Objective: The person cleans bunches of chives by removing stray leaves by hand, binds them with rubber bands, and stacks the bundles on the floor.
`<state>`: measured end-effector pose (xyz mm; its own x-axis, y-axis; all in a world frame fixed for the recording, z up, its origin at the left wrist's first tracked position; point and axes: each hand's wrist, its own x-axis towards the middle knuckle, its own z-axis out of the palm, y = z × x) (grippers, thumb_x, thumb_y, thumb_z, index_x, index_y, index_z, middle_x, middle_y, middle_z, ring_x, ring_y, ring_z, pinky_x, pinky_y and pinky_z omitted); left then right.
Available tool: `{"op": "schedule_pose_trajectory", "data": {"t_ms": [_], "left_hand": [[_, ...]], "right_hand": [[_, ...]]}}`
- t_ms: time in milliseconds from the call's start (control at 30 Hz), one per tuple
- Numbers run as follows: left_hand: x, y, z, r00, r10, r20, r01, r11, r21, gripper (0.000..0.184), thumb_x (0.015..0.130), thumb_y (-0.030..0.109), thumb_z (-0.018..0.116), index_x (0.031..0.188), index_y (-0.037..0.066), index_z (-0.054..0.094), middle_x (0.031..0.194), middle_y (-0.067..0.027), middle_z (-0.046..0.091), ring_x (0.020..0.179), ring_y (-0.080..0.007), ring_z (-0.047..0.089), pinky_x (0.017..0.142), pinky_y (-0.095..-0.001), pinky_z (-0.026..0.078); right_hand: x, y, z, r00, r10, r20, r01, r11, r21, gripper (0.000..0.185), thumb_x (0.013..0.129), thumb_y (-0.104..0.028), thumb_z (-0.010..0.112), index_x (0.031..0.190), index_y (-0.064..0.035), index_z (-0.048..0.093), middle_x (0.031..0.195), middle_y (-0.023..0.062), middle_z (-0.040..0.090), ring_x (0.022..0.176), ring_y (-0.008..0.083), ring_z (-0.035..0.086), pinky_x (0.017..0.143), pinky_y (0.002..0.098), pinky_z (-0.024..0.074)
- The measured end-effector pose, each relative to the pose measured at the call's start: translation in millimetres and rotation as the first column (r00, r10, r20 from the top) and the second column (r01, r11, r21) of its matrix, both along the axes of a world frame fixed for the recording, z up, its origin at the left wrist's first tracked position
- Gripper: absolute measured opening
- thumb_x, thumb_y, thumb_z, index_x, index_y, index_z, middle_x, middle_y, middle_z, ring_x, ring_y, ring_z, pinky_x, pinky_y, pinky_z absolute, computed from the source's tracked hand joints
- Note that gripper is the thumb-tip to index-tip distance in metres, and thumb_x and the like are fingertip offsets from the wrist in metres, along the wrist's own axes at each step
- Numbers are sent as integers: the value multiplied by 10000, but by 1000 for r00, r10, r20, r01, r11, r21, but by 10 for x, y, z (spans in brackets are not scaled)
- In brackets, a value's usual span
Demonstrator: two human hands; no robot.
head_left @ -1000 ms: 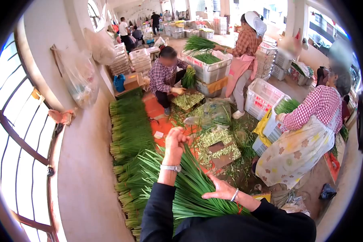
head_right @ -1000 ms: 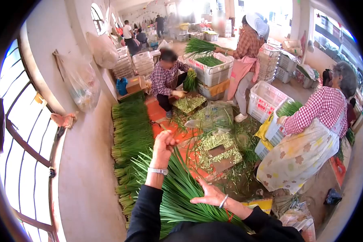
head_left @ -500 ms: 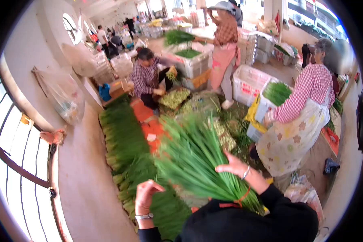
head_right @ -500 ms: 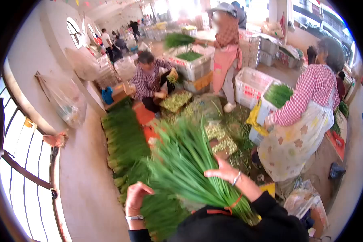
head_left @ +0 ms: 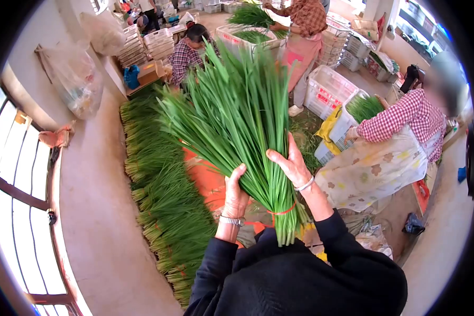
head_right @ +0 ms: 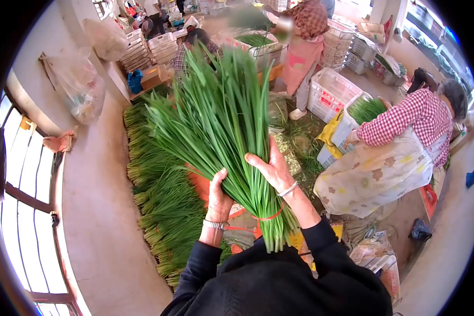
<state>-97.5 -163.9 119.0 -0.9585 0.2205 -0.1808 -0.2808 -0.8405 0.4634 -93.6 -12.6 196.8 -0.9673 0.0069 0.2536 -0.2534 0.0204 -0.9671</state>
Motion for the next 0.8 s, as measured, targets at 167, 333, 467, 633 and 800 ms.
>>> {"op": "schedule_pose_trajectory", "data": {"t_ms": [167,333,467,633,800], "left_hand": [[-33,21,-38,998,-71,2,70,989,129,397,770,124,642,1126,-4,523,1046,-72,610,934,-203,593,865,-341,485],[-3,89,12,994,-102,33,95,982,163,331,773,140,641,1060,-9,570,999,-76,631,903,-205,607,849,-346,490],[-52,158,-5,992,-75,100,63,991,119,237,780,136,638,973,1,610,957,-66,643,860,-178,614,800,-315,502],[-163,233,254,985,161,66,-155,984,-92,273,774,53,638,1036,31,564,958,-46,619,847,-162,603,759,-298,513],[-349,420,493,966,255,42,-243,951,-190,331,773,34,661,1078,48,535,1011,-30,596,866,-142,573,778,-283,476]], "right_hand": [[40,177,-117,991,-130,-35,121,974,-193,507,815,-159,666,1229,-53,393,1082,40,540,955,117,522,802,253,453],[50,256,-127,989,-147,31,150,961,-233,554,804,-163,675,1256,-51,375,1103,41,524,956,119,513,822,260,442],[-64,414,-320,984,-72,165,106,972,-209,627,838,-197,628,1354,-66,296,1246,64,470,1091,147,472,923,285,392],[246,555,-353,957,-188,220,113,943,313,958,778,-409,653,1423,-41,48,1409,251,232,1280,331,308,1031,426,303],[565,138,-560,976,-135,168,-5,767,641,1102,626,-385,772,1399,14,96,1361,219,316,1277,322,319,1061,364,269]]}}
